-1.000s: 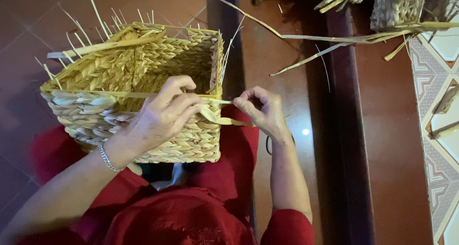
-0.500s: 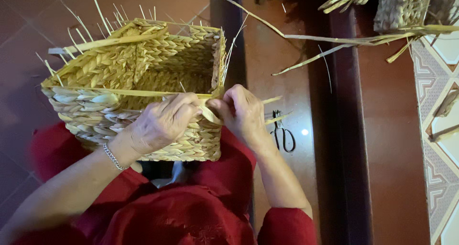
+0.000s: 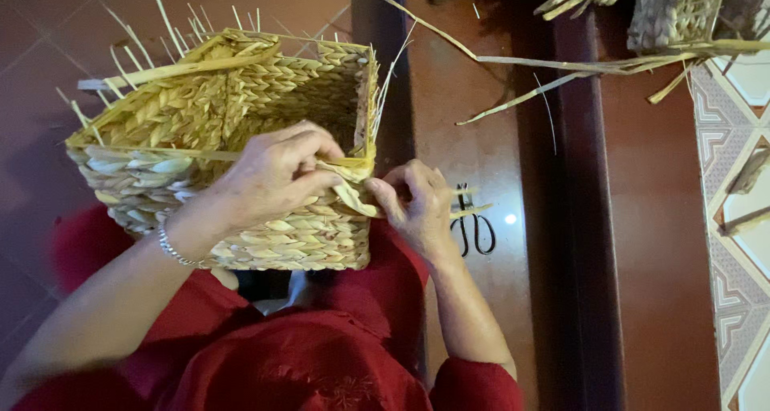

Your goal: The person sits on the floor weaving a water hyacinth basket, folding and tucking flat woven strips along the rim and pressing them into place by hand. They then rotate the basket and use scissors to trim the protruding straw ends around its sides.

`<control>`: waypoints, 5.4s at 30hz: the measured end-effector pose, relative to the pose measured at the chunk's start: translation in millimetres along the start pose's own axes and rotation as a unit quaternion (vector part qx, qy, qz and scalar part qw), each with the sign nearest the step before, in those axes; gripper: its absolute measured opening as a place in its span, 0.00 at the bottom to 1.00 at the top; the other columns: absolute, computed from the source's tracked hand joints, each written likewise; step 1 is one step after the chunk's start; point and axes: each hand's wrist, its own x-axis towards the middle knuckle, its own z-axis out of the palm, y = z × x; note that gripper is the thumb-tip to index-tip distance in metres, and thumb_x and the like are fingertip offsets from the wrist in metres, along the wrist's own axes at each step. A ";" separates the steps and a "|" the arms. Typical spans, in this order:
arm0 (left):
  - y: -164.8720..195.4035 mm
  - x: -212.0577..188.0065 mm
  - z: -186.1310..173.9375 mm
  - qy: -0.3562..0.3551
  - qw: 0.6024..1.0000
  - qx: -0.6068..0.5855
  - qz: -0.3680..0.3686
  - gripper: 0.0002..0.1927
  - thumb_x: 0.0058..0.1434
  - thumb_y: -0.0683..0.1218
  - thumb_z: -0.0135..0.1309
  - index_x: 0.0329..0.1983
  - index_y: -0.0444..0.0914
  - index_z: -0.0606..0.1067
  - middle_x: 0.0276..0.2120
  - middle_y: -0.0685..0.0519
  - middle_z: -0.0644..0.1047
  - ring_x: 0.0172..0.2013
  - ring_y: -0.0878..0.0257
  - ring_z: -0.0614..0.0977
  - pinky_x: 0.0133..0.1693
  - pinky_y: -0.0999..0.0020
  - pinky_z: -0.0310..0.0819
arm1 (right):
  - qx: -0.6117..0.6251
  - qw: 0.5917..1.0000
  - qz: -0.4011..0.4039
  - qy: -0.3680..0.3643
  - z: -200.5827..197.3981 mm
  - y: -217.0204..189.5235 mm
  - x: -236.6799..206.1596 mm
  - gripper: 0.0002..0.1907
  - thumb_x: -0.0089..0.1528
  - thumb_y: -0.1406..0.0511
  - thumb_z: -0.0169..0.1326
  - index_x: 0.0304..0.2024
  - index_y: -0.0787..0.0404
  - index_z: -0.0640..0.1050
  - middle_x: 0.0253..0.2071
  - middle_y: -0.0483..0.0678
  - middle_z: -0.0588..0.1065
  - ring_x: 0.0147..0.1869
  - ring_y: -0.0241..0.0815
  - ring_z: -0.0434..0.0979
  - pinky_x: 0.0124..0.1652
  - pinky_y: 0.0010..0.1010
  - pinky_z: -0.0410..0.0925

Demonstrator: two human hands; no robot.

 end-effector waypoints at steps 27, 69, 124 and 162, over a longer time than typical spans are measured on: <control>2.3 26.1 -33.4 -0.205 0.924 0.117 -0.302 0.13 0.61 0.57 0.61 0.39 0.45 0.83 0.08 0.54 0.69 0.10 0.68 0.62 0.16 0.67 0.52 | -0.299 0.953 0.044 0.028 -45.2 98.7 -118.9 0.09 0.61 0.69 0.65 0.44 0.59 0.82 0.43 0.49 0.76 0.40 0.46 0.76 0.35 0.37 0.68; -58.4 86.7 -35.0 -0.224 0.935 -0.114 -0.248 0.14 0.66 0.50 0.53 0.45 0.38 0.83 0.39 0.52 0.86 0.39 0.61 0.86 0.40 0.64 0.81 | -0.040 0.975 -0.217 -0.037 -6.3 -25.5 14.2 0.16 0.57 0.76 0.61 0.46 0.66 0.75 0.50 0.56 0.77 0.51 0.56 0.76 0.51 0.41 0.71; -51.6 79.9 -17.8 -0.157 0.892 0.407 -0.117 0.30 0.62 0.65 0.48 0.33 0.33 0.84 0.25 0.47 0.75 0.27 0.57 0.76 0.31 0.55 0.79 | 0.092 0.995 -0.032 0.036 13.7 -3.3 -8.2 0.23 0.57 0.69 0.69 0.52 0.64 0.76 0.56 0.56 0.73 0.59 0.49 0.76 0.59 0.36 0.70; -41.4 58.5 -99.1 -0.235 0.940 0.231 -0.085 0.15 0.68 0.48 0.47 0.52 0.43 0.81 0.41 0.49 0.81 0.41 0.61 0.81 0.45 0.62 0.78 | 0.205 0.974 -0.052 -0.087 35.9 13.6 4.7 0.20 0.69 0.60 0.52 0.61 0.62 0.73 0.61 0.57 0.68 0.64 0.54 0.72 0.60 0.38 0.70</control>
